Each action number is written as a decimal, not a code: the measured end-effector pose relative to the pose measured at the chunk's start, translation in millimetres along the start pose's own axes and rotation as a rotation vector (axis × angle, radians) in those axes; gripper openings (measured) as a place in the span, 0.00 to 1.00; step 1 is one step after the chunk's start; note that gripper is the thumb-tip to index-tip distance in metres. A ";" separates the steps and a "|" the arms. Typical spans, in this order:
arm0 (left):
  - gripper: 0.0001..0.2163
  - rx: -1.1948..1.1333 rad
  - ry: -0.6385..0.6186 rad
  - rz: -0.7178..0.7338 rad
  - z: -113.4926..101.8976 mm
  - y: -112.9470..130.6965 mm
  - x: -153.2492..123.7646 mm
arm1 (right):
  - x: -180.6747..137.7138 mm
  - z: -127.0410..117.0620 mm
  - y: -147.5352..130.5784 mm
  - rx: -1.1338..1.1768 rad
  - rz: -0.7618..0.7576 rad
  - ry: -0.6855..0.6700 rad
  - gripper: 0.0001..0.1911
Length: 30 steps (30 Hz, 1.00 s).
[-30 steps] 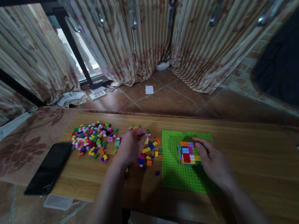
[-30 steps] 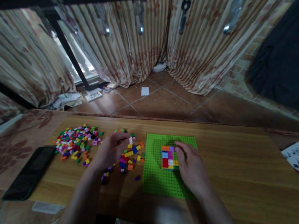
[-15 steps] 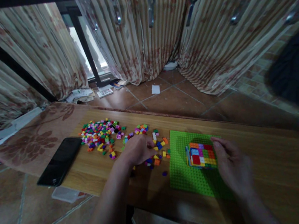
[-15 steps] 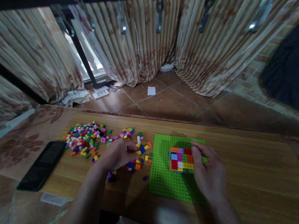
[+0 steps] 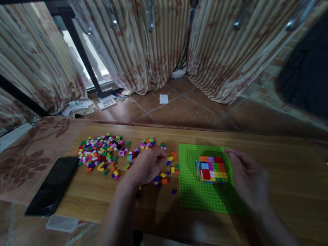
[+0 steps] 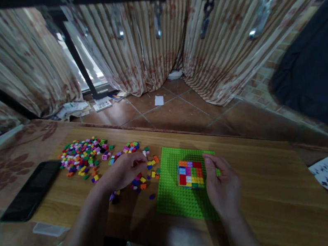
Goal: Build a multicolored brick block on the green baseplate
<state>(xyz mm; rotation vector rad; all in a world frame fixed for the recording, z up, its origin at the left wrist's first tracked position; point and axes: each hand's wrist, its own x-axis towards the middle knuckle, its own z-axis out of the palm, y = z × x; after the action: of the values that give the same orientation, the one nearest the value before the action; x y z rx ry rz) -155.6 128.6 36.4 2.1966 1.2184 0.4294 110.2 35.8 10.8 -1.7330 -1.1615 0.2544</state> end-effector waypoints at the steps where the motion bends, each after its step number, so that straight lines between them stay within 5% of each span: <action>1: 0.08 -0.030 -0.003 0.019 -0.1 0.2 0.4 | -0.1 -0.3 -0.5 -0.007 -0.002 0.001 0.20; 12: 0.10 -0.204 -0.241 0.022 -7.9 -0.9 -5.7 | -1.5 -1.3 -1.9 -0.023 0.040 -0.037 0.20; 20: 0.12 -0.080 0.134 -0.210 -42.7 -27.0 -16.5 | -1.0 -2.6 -3.9 -0.069 0.090 -0.024 0.20; 30: 0.15 -0.002 0.134 -0.297 -45.8 -31.6 -19.1 | -1.9 -2.4 0.1 -0.085 0.080 -0.028 0.20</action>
<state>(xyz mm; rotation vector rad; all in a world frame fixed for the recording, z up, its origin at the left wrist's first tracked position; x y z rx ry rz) -211.0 140.7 52.1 1.9682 1.5863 0.4582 110.8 32.8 11.2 -1.8579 -1.1387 0.2824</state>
